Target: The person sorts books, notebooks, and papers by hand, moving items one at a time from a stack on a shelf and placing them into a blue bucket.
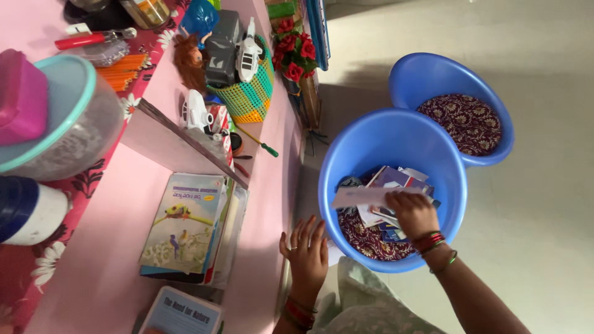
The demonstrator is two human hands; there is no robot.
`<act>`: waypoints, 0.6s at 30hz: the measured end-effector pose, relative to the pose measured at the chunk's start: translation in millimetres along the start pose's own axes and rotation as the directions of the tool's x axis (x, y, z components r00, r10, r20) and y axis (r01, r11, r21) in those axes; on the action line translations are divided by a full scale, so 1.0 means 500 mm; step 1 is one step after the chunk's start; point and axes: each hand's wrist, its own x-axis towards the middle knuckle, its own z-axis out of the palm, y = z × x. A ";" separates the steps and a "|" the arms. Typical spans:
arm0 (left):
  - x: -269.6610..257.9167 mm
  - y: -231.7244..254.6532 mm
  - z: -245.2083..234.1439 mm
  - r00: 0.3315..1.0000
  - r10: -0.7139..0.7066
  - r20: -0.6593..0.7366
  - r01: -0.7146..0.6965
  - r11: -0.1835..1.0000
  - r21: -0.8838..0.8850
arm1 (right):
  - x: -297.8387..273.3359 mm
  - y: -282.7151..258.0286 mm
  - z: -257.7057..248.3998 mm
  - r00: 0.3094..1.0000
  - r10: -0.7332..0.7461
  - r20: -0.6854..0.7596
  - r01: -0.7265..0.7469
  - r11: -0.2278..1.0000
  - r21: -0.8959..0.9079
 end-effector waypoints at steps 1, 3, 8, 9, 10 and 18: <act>0.001 0.006 -0.005 1.000 -0.013 -0.004 0.013 1.000 0.009 | 0.006 0.020 -0.007 0.999 0.020 -0.050 -0.021 1.000 -0.022; 0.001 0.014 -0.013 0.999 -0.042 -0.014 0.043 0.999 0.029 | 0.012 0.059 -0.032 0.995 0.088 -0.050 -0.095 0.985 -0.143; -0.005 0.030 -0.012 0.994 -0.106 -0.016 0.107 0.990 0.092 | 0.026 0.104 -0.031 0.952 0.248 0.182 -0.180 0.929 -0.324; -0.012 0.034 -0.011 0.993 -0.122 -0.011 0.122 0.988 0.098 | 0.023 0.103 -0.022 0.905 0.293 0.308 -0.165 0.910 -0.380; -0.017 0.039 -0.008 0.991 -0.135 -0.008 0.135 0.985 0.104 | 0.022 0.106 -0.011 0.841 0.340 0.421 -0.143 0.890 -0.434; -0.059 0.077 0.024 0.967 -0.254 0.002 0.253 0.962 0.105 | -0.102 0.039 0.082 0.726 0.143 0.673 -0.013 0.981 -0.194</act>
